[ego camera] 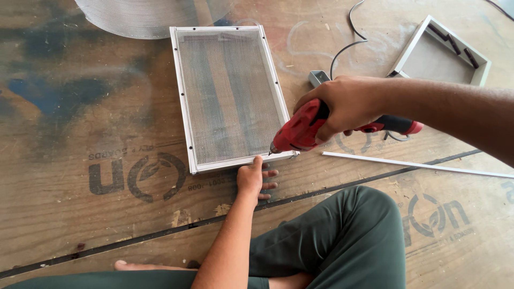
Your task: The person uses a red power drill to drive screws into the corners and edges of a white rectangular frame containing a mesh screen. The person sits on the floor and systematically fastens the screen to the frame, occasionally picking up screws and repositioning the frame.
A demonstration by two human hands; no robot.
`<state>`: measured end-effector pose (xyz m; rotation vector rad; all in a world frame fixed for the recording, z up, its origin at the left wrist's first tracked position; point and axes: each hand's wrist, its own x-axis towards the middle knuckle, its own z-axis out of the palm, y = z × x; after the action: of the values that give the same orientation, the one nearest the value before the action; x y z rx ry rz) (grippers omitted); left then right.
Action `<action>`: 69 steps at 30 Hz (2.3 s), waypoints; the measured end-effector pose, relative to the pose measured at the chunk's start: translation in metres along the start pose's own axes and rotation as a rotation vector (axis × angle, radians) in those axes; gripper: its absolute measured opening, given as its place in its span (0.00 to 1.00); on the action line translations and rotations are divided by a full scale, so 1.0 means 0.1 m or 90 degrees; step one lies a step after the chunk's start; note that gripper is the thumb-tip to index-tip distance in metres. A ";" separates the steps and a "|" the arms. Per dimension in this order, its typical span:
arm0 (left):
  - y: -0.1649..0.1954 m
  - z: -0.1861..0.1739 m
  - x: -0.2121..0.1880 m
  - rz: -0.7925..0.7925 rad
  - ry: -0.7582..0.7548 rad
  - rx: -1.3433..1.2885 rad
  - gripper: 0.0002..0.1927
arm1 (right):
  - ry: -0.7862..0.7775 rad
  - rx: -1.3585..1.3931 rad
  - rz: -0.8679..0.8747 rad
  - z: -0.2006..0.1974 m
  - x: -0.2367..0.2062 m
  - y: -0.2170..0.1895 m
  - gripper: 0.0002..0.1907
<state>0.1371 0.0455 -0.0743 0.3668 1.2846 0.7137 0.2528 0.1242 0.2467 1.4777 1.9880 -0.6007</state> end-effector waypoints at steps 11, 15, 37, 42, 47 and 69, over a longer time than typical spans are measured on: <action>-0.01 0.03 -0.25 0.248 0.218 0.343 0.23 | -0.009 0.011 0.001 -0.01 0.03 0.05 0.39; 0.09 0.04 -0.33 0.708 0.349 0.549 0.15 | -0.009 0.027 -0.010 -0.01 0.05 0.06 0.38; 0.12 0.03 -0.08 0.825 0.337 0.610 0.08 | 0.030 -0.029 -0.048 0.00 0.00 0.01 0.39; 0.13 0.03 -0.08 0.805 0.327 0.618 0.08 | 0.025 -0.020 -0.023 0.00 -0.03 0.00 0.36; 0.14 0.03 -0.08 0.808 0.330 0.629 0.08 | 0.014 -0.001 -0.031 0.01 -0.01 -0.02 0.40; 0.14 -0.02 -0.03 0.808 0.319 0.654 0.08 | 0.074 -0.112 -0.116 0.09 0.12 0.03 0.40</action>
<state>0.1314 0.0535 -0.0644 2.0612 1.7726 1.1657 0.2552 0.1278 0.2319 1.2607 2.2199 -0.4088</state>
